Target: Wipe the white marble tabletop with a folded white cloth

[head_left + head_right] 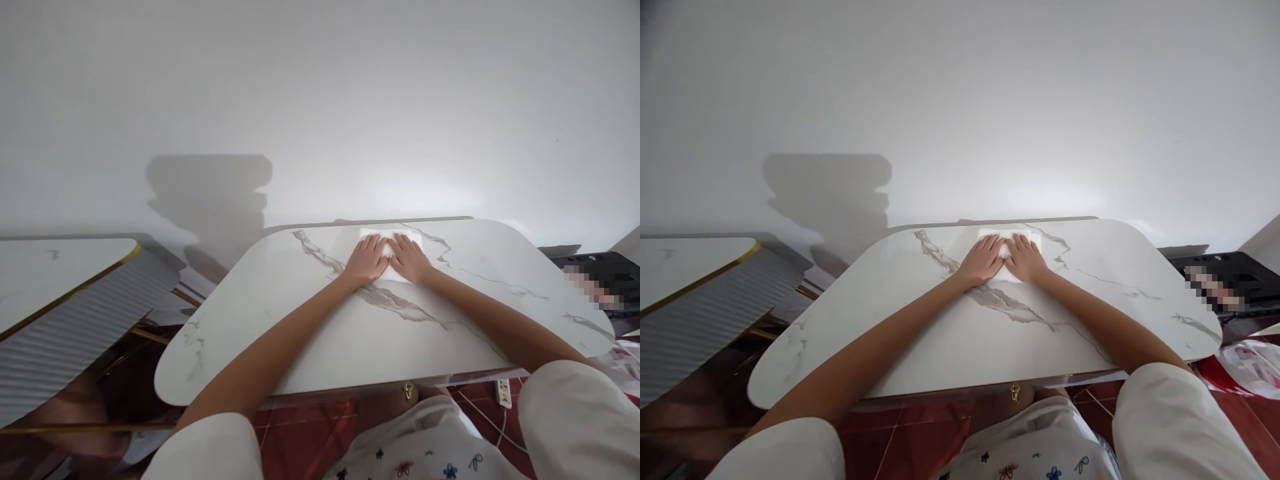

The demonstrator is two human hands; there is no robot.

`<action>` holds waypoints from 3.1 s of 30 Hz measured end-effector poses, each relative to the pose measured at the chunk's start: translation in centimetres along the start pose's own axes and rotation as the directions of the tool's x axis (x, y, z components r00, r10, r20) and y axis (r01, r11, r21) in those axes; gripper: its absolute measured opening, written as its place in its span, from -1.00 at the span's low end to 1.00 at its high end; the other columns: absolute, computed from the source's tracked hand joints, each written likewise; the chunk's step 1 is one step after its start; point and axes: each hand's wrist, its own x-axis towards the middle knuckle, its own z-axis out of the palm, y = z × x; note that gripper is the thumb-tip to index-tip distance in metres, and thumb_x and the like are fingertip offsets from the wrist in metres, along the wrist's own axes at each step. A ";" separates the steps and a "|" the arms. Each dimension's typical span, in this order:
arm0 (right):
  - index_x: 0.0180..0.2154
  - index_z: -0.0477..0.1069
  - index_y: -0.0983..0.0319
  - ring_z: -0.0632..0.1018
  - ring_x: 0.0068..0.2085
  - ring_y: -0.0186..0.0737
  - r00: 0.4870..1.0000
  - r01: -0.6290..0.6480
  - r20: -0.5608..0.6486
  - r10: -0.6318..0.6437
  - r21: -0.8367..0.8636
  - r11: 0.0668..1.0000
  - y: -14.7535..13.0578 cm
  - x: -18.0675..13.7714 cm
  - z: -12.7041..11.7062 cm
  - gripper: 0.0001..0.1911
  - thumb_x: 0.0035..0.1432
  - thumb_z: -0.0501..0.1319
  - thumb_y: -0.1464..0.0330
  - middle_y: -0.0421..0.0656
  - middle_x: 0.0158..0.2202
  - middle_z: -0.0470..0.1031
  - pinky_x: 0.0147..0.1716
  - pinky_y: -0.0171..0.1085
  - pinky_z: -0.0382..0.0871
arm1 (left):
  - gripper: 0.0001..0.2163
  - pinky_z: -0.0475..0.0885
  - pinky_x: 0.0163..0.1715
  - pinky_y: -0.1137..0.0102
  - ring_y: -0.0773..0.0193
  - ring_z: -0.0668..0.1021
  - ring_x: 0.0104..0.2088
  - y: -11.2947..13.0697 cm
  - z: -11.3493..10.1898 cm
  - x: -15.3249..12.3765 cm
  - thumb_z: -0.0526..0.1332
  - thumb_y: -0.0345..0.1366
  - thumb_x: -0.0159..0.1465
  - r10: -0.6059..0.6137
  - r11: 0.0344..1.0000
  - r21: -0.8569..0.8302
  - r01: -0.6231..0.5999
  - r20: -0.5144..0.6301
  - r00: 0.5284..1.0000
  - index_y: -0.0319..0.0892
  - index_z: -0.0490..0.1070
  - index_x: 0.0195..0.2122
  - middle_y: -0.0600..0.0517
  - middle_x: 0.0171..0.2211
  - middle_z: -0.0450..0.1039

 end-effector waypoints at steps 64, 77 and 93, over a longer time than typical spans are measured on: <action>0.34 0.13 0.35 0.15 0.38 0.06 0.996 0.076 -0.049 -0.078 -0.040 0.996 4.9 9.2 1.2 -0.42 0.34 -0.06 0.33 0.08 0.40 0.11 0.27 0.02 0.12 | -0.58 0.11 0.31 0.17 0.04 0.25 0.31 -3.2 1.9 7.6 -0.01 -0.32 0.36 -0.117 0.993 0.020 0.117 -0.020 0.993 -0.25 0.24 0.23 -0.16 0.29 0.25; 0.31 0.19 0.36 0.22 0.35 0.10 0.986 0.123 -0.111 -0.121 0.010 0.992 10.3 9.9 1.7 -0.43 0.32 -0.04 0.32 0.08 0.35 0.22 0.28 0.03 0.14 | -0.63 0.18 0.22 0.11 -0.02 0.33 0.20 -0.2 3.1 10.9 -0.02 -0.31 0.37 -0.133 0.991 0.002 0.134 -0.036 0.990 -0.22 0.28 0.17 -0.17 0.14 0.38; 0.38 0.05 0.31 0.06 0.42 0.06 0.997 -0.075 -0.018 0.074 -0.031 0.997 5.8 0.2 -0.8 -0.39 0.37 -0.11 0.28 0.04 0.44 0.00 0.33 0.03 0.00 | -0.53 0.08 0.31 0.10 -0.01 0.20 0.34 3.9 1.4 5.1 -0.04 -0.29 0.36 -0.009 1.000 -0.004 0.009 0.007 1.000 -0.25 0.20 0.28 -0.19 0.34 0.17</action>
